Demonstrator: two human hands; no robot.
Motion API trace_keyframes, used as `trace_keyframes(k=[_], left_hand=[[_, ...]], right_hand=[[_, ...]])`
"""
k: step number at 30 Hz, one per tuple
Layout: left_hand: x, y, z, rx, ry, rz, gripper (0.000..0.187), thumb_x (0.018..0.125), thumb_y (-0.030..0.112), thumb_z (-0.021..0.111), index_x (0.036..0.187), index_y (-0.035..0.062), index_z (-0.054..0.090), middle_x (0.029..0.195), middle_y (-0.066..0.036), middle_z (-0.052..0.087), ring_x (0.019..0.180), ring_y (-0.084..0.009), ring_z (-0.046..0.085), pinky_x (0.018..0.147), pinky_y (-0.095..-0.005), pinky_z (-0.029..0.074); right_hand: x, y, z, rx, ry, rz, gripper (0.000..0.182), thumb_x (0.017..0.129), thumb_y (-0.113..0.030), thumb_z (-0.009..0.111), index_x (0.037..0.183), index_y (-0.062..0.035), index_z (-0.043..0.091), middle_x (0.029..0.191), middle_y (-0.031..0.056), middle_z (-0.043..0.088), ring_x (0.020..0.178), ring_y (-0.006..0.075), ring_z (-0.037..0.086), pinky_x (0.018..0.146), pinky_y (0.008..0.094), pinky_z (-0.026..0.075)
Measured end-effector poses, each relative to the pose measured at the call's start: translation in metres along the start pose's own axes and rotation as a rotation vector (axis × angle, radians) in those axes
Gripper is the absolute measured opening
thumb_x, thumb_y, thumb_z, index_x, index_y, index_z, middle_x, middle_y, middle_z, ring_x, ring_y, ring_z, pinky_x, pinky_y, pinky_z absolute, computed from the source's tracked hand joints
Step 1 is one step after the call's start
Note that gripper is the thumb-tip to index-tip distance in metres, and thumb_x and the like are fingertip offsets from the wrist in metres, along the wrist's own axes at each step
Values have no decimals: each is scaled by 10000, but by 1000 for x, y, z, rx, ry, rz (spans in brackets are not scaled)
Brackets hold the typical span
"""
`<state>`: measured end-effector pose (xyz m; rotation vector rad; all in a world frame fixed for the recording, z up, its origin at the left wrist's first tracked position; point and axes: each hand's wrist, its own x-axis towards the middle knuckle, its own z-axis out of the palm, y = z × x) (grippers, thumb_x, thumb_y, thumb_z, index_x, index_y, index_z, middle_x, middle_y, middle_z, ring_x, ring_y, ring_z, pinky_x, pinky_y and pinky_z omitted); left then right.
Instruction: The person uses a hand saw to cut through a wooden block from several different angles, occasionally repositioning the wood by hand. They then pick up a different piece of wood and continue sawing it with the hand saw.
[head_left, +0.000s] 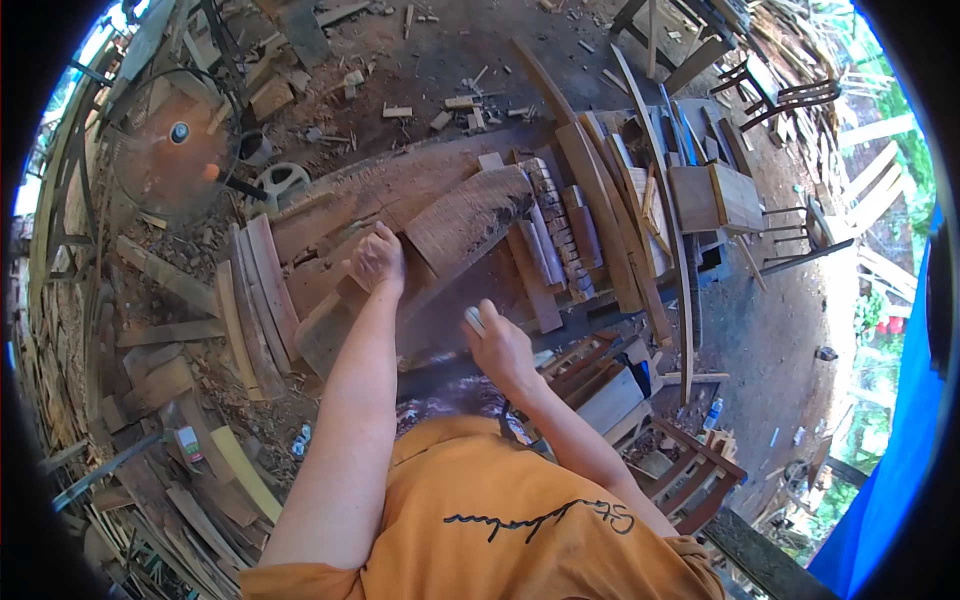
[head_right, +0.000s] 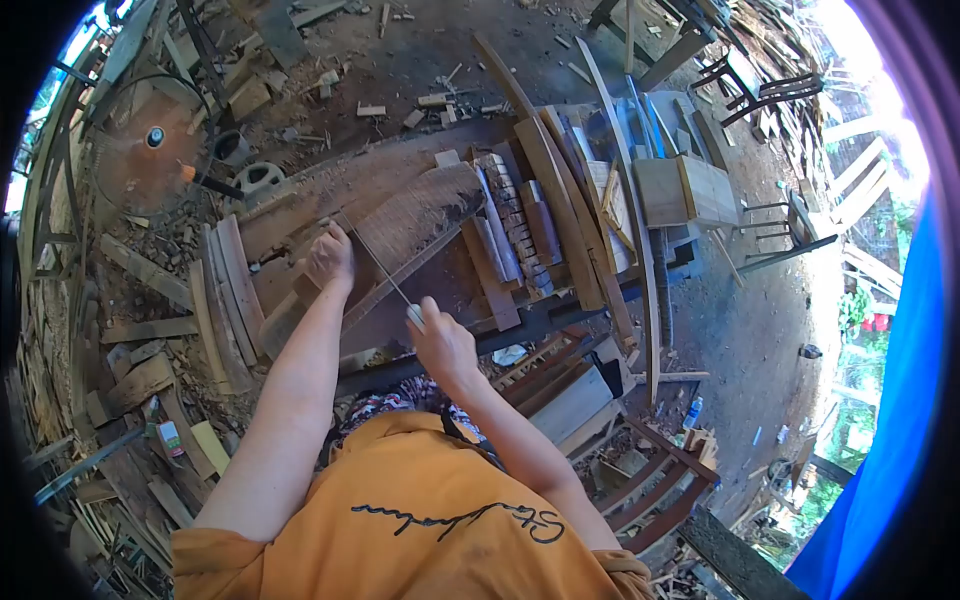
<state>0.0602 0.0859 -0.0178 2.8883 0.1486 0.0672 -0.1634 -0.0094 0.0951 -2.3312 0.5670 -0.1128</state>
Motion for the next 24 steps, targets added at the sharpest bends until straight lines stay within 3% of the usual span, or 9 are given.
trace_keyframes(k=[3,5,6,9,12,17,20,24], left_hand=[[-6,-7,-4,69,-10,40,566,987,440,375,717,80,718,842,-108,721,824,-316,683,879,-532,419],[-16,-6,-4,107,241,90,564,993,475,372,742,102,713,900,-78,708,857,-288,659,875,-513,394],[-22,-2,-1,116,281,44,546,992,494,379,800,117,725,965,-59,693,888,-272,632,876,-497,373],[-21,-4,11,121,312,47,538,991,475,391,782,117,734,919,-57,702,881,-275,629,869,-492,369],[-19,0,8,184,211,-19,535,988,464,399,757,123,741,868,-50,704,888,-269,624,883,-486,361],[-20,5,5,174,242,-33,544,985,466,398,736,126,741,832,-45,700,861,-262,615,886,-476,345],[-21,5,4,165,223,-28,547,985,472,391,750,126,743,849,-47,699,852,-262,610,881,-474,338],[-17,0,7,227,150,-27,544,988,477,386,765,134,746,872,-45,698,857,-252,607,869,-473,334]], right_hand=[[31,-15,9,-29,-48,33,276,912,-265,624,1013,-60,469,770,242,641,727,443,652,599,517,517],[40,-14,9,-86,-81,32,270,917,-265,613,1015,-61,465,770,241,643,730,445,655,610,523,523],[40,-13,9,-86,-76,26,270,917,-265,613,1015,-61,465,770,241,643,730,445,655,610,523,523],[37,-9,13,-65,-96,48,279,922,-270,610,1016,-63,449,804,245,648,746,460,635,640,535,505],[23,-5,5,-19,-89,-2,273,927,-274,609,1010,-65,455,807,248,647,754,454,638,643,531,507],[-37,-15,-60,-79,-135,120,258,922,-260,622,968,-59,468,795,243,637,759,444,634,637,519,501],[-34,5,-49,-89,-90,16,250,914,-239,633,1015,-56,497,763,201,636,686,402,649,575,488,526],[45,-1,18,-56,-70,-42,255,922,-255,619,983,-60,467,765,213,638,695,408,650,586,488,526]])
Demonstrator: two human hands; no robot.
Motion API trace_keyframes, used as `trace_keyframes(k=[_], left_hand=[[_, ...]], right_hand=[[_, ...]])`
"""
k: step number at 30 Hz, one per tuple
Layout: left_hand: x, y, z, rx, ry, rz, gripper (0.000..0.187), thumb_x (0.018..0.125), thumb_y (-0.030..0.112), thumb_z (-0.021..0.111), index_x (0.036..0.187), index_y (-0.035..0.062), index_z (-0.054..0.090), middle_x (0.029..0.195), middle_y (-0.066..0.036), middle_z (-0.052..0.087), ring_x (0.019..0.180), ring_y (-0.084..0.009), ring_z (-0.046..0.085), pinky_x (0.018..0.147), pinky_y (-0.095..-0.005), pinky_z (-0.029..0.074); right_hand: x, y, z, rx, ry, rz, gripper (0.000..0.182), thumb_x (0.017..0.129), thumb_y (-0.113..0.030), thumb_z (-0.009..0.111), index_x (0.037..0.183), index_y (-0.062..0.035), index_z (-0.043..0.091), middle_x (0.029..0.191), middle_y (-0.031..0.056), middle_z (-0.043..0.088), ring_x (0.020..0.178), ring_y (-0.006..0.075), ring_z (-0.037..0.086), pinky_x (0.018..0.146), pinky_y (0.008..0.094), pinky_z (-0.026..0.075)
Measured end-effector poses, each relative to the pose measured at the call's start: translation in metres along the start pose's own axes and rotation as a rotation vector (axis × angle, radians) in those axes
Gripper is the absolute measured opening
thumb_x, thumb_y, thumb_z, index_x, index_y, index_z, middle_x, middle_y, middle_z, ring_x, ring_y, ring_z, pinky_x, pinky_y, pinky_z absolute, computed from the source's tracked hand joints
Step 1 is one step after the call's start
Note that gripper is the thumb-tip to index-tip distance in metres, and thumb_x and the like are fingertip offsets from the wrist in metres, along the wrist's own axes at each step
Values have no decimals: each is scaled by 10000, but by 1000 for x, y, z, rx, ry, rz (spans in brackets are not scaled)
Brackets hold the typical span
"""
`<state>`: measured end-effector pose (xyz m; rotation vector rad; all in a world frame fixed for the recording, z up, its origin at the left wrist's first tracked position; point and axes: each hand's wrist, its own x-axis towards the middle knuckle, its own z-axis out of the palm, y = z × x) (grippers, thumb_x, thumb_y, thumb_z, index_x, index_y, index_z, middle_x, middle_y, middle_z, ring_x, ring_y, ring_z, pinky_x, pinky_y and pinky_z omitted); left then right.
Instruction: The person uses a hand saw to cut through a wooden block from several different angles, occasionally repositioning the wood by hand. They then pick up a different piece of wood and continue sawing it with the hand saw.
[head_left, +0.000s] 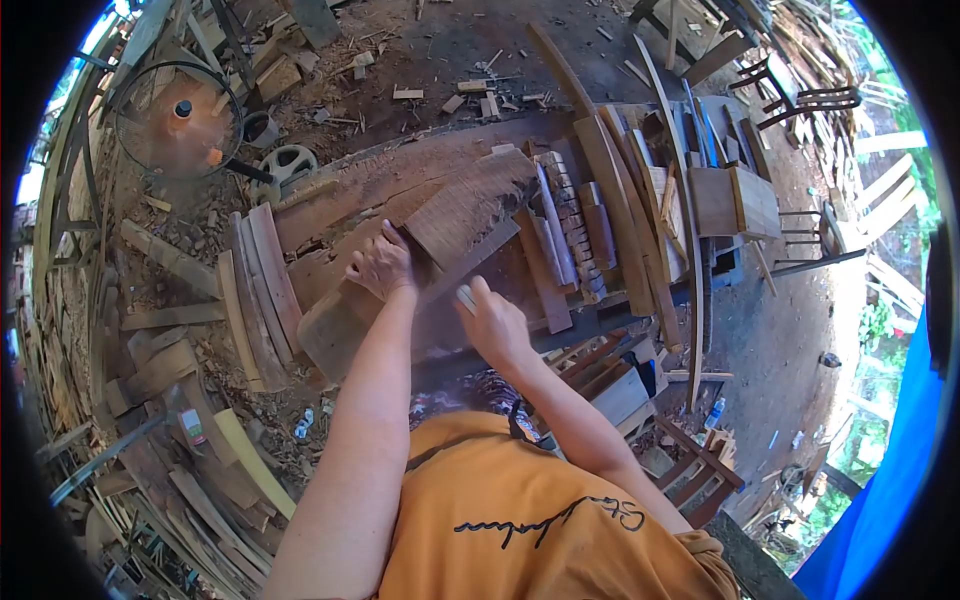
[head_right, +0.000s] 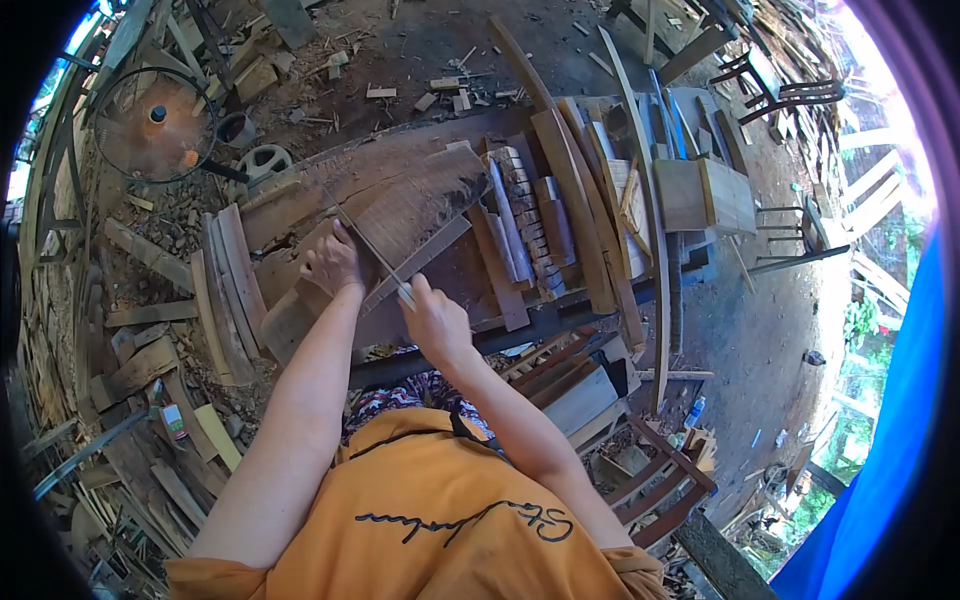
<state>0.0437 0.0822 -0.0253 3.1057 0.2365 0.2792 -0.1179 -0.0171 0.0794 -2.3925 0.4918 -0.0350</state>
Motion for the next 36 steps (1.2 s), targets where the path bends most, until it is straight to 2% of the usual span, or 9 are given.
trace_keyframes(k=[4,6,10,16,19,26,29,32,36], left_hand=[[-4,2,2,20,47,-31,542,988,477,386,761,141,745,862,-40,701,859,-244,606,867,-457,340],[-3,-2,-2,-33,1,97,535,985,479,391,762,147,747,856,-40,705,864,-247,606,878,-441,347],[-2,0,-7,-39,0,117,527,980,478,399,780,144,755,856,-37,710,880,-243,602,898,-435,350],[4,8,-15,-41,-97,-127,577,992,484,363,788,115,757,923,-58,714,945,-264,600,924,-473,337],[2,9,-15,-73,-89,-154,594,994,489,352,785,108,756,950,-65,714,965,-274,598,934,-494,330],[2,10,-13,-57,-44,-121,586,994,490,347,795,121,757,893,-48,712,926,-266,602,902,-486,331],[4,8,-14,-56,-43,-102,585,990,496,359,764,127,753,867,-39,710,904,-259,602,876,-473,335],[2,6,-10,-46,-64,-71,588,985,508,368,750,129,750,872,-41,711,900,-258,601,863,-468,339],[4,2,-4,7,-52,-78,590,985,513,362,760,132,753,878,-45,712,899,-260,601,855,-462,342]], right_hand=[[-7,1,-3,35,-10,-15,247,932,-247,605,989,-66,446,763,214,630,698,425,644,598,494,528],[-23,-8,-10,45,-8,-1,255,934,-247,607,992,-65,438,768,218,626,695,429,643,599,493,529],[-21,-20,-14,30,-51,27,284,937,-248,611,1010,-50,420,766,230,614,671,432,644,585,489,529],[16,-1,2,-65,33,-62,258,925,-286,623,963,-74,481,747,185,616,678,394,649,570,473,528],[16,2,-6,-17,-1,-99,253,932,-283,615,976,-72,482,738,183,610,686,402,645,580,478,525],[-75,10,-88,-35,-81,14,228,926,-253,627,1027,-79,520,773,189,619,697,391,642,580,475,515],[-63,15,-76,-28,-46,-19,228,917,-233,630,1031,-74,513,770,185,621,702,390,644,579,475,515],[10,9,-7,8,10,-84,229,929,-247,605,1047,-76,508,781,195,624,704,411,641,596,498,518],[4,0,-17,26,3,-57,230,935,-265,600,1023,-77,501,769,203,620,687,421,635,585,502,517]])
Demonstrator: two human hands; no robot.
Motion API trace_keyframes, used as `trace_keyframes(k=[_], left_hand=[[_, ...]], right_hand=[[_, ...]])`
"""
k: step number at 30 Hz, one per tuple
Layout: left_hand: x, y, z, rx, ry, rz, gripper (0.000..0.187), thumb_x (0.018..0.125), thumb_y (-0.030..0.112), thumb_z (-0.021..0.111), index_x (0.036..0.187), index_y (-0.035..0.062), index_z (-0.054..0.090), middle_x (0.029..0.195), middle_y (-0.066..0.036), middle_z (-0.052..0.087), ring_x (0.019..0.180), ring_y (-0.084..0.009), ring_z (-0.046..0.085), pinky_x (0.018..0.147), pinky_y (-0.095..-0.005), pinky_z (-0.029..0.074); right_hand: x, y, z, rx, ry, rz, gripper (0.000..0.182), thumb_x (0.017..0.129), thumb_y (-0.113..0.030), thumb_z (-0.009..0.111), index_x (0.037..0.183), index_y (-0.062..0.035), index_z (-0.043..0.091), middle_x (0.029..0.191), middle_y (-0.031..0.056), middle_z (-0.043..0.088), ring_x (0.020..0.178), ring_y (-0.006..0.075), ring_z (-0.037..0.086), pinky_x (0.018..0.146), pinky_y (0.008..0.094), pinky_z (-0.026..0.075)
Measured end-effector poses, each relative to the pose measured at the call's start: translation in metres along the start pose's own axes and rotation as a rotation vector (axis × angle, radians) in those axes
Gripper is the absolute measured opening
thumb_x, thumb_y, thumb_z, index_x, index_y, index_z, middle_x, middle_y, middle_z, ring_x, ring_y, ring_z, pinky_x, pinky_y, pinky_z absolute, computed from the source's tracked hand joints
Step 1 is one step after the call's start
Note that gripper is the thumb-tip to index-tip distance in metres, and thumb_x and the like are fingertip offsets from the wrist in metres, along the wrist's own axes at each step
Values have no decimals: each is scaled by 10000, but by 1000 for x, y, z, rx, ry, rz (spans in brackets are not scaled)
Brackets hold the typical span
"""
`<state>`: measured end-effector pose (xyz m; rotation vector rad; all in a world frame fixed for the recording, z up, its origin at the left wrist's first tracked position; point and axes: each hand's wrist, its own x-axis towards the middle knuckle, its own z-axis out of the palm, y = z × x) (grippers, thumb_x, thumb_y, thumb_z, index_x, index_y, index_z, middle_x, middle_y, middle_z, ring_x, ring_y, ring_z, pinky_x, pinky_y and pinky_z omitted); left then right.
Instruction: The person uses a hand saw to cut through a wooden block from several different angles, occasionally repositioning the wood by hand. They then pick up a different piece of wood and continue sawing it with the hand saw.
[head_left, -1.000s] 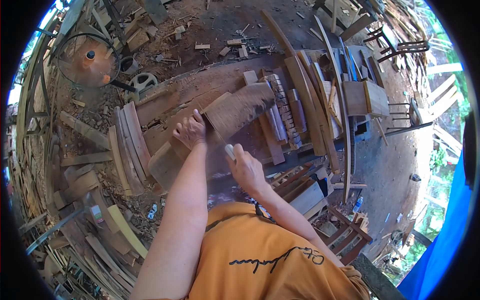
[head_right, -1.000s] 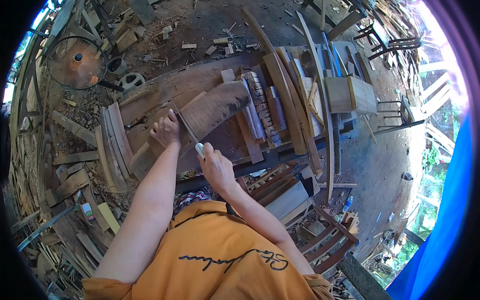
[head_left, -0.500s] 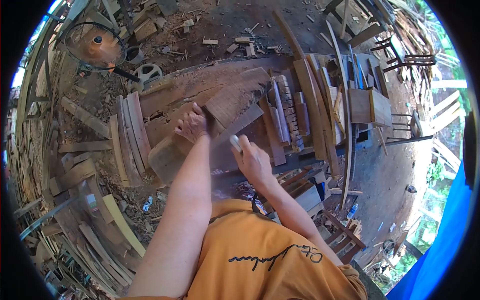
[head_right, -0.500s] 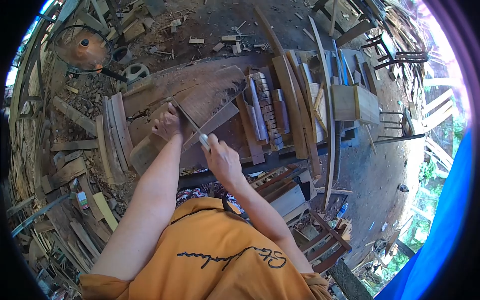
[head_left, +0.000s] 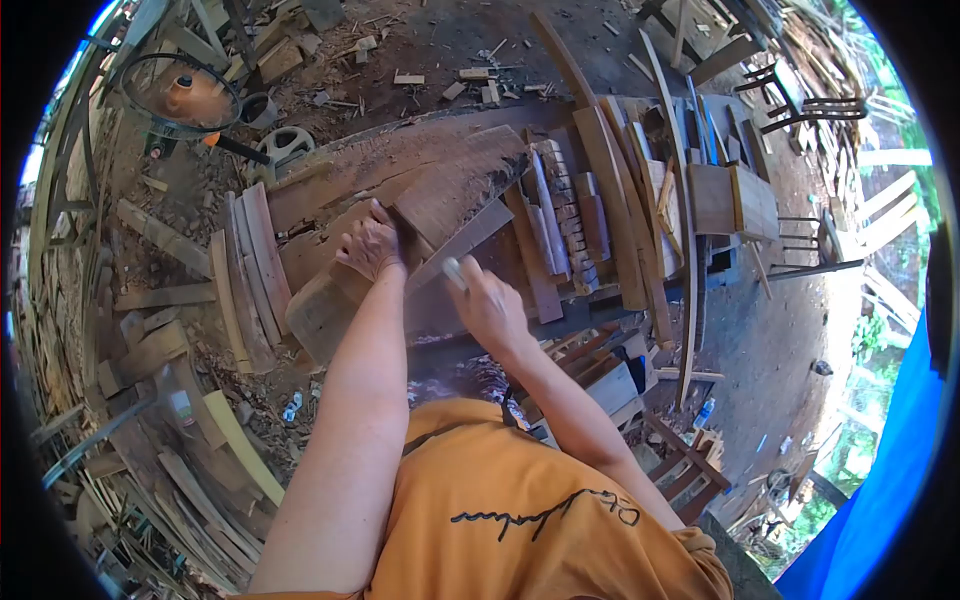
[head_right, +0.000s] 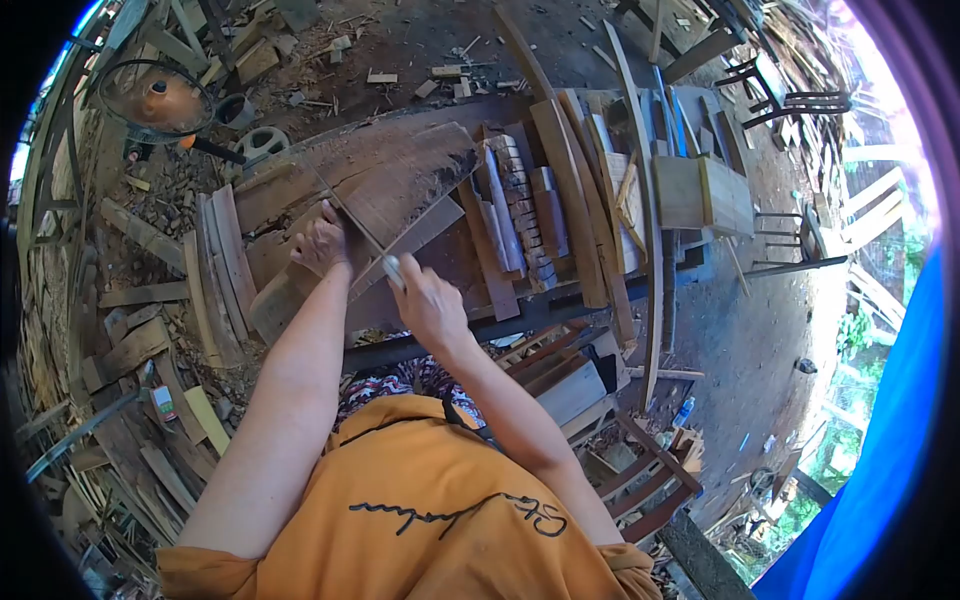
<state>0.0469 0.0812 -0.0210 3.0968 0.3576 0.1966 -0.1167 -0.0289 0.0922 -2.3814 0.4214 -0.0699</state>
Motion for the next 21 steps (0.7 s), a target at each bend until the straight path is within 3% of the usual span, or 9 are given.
trace_keyframes(k=[5,13,21], left_hand=[[0,6,-9,-21,-15,-24,597,988,511,358,768,122,754,881,-46,714,896,-259,604,859,-457,341],[3,4,0,-10,3,-16,627,995,518,325,775,118,756,878,-48,720,899,-259,616,862,-469,348],[-1,2,5,-30,30,2,632,988,535,320,769,132,754,866,-47,720,889,-260,618,844,-473,364]], right_hand=[[-93,11,-77,-18,-51,62,219,925,-245,624,973,-71,501,756,202,612,678,423,625,573,501,505],[-11,16,-2,55,12,7,195,932,-234,607,958,-77,496,748,204,612,687,419,631,581,502,511],[-102,14,-72,-28,-98,119,208,923,-214,608,1016,-71,490,727,189,613,676,384,649,565,463,531]])
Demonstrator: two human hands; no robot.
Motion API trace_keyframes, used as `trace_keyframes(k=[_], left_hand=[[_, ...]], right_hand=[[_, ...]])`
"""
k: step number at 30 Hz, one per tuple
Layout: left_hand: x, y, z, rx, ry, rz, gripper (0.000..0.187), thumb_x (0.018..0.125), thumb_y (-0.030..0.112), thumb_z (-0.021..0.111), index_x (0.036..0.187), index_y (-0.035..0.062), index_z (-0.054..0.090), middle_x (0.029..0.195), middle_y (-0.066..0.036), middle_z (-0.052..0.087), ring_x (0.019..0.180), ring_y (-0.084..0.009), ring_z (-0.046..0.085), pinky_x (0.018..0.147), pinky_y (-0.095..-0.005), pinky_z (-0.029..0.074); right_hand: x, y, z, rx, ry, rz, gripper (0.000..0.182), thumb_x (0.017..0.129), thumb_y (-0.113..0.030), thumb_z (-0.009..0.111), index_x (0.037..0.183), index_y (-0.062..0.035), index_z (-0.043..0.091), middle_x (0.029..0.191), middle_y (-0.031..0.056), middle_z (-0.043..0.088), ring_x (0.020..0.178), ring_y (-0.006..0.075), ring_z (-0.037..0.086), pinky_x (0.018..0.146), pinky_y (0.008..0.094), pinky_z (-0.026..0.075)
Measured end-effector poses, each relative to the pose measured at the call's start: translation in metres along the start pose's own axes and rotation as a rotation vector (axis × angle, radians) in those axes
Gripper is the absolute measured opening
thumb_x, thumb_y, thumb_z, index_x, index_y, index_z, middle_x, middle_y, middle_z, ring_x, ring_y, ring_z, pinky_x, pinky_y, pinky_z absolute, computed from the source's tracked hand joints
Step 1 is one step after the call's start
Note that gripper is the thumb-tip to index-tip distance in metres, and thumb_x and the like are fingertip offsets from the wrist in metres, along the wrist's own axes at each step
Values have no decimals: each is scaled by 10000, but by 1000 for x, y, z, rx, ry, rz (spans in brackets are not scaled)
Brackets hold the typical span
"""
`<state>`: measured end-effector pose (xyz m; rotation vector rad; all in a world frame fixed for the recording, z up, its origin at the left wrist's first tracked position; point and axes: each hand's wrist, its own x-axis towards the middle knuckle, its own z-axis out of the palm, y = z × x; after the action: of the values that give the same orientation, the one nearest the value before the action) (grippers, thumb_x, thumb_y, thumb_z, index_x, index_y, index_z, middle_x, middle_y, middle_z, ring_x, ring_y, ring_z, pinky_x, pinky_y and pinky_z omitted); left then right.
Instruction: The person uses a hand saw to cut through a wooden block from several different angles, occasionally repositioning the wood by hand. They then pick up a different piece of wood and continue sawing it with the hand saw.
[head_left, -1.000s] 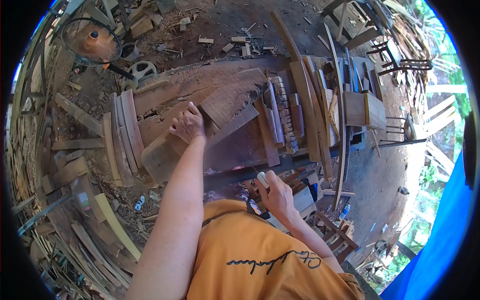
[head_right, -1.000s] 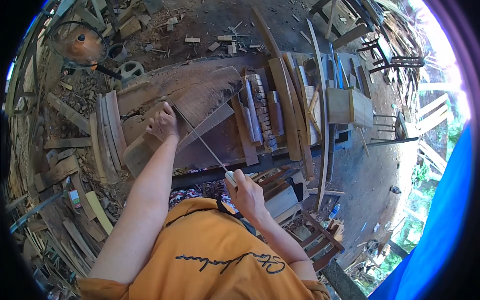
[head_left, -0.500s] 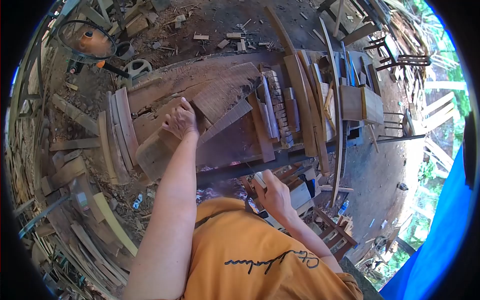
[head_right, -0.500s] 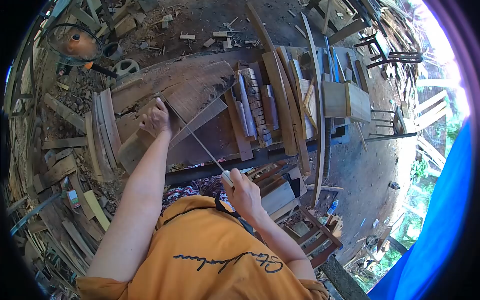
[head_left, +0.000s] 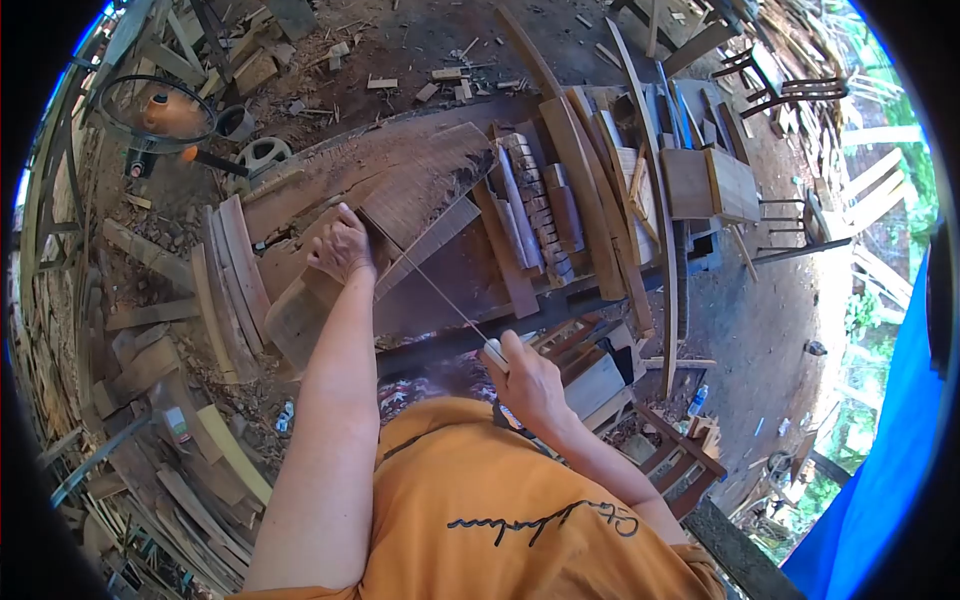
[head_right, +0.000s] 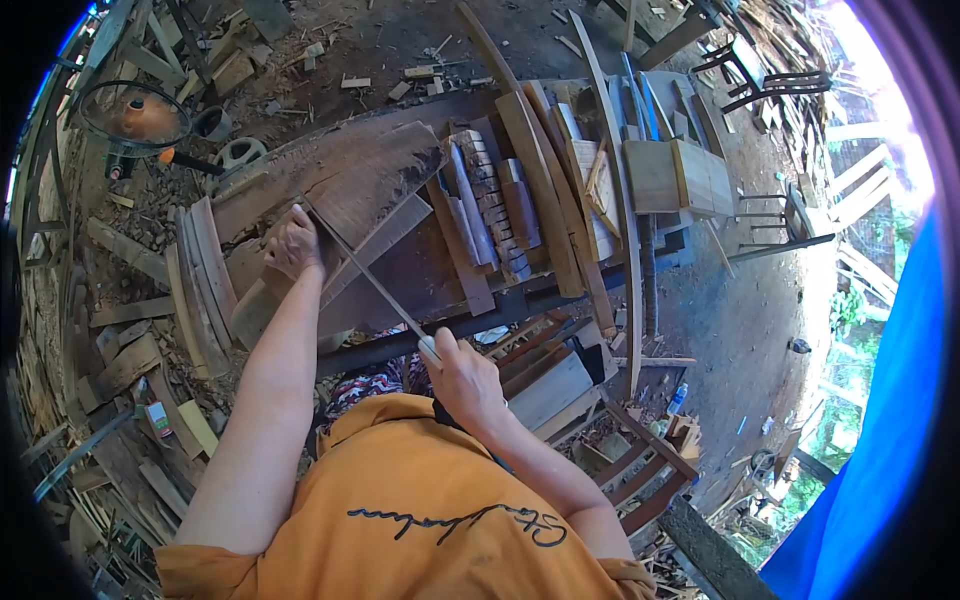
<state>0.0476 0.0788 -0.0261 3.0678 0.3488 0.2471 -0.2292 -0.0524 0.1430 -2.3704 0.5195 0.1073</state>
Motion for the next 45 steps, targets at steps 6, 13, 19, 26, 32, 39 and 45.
trace_keyframes(k=[6,13,19,26,32,39,45], left_hand=[[8,-2,8,18,79,38,607,993,512,337,759,133,749,851,-40,717,873,-254,619,839,-463,372],[1,4,-9,-8,-54,8,615,994,523,328,790,124,748,907,-53,710,932,-252,613,872,-466,356],[2,1,-10,-7,-88,26,606,997,520,326,813,128,751,929,-51,707,924,-256,609,879,-467,346],[4,3,-7,-10,-79,23,608,993,521,339,774,132,751,914,-47,707,925,-252,604,882,-462,342],[3,5,-13,-31,-55,33,615,992,532,335,798,129,758,916,-44,709,912,-244,601,863,-457,342],[7,10,-13,-49,-123,5,624,988,550,335,809,129,759,934,-45,712,946,-251,603,891,-459,337],[3,3,-7,-55,-59,49,609,992,536,339,802,136,758,932,-50,712,923,-252,606,882,-456,342]], right_hand=[[119,-28,64,81,35,-58,236,934,-273,569,987,-63,477,775,239,634,750,446,632,655,536,503],[14,-16,-2,-27,9,-10,262,911,-252,629,1036,-66,493,779,199,643,698,384,660,579,477,538],[112,-21,74,59,99,-115,246,914,-239,619,1013,-57,486,751,224,637,686,419,649,587,497,526],[48,-32,23,35,82,-45,225,923,-239,611,1016,-70,496,748,213,629,688,423,644,584,504,520],[61,-20,38,42,87,-33,240,919,-248,617,1036,-74,500,775,218,646,699,418,650,581,505,516],[100,-38,51,12,61,-43,237,925,-239,598,1053,-70,492,797,225,651,713,430,650,601,509,524],[20,-23,9,-5,19,45,256,911,-272,625,1001,-72,492,763,199,639,692,421,648,582,510,518]])
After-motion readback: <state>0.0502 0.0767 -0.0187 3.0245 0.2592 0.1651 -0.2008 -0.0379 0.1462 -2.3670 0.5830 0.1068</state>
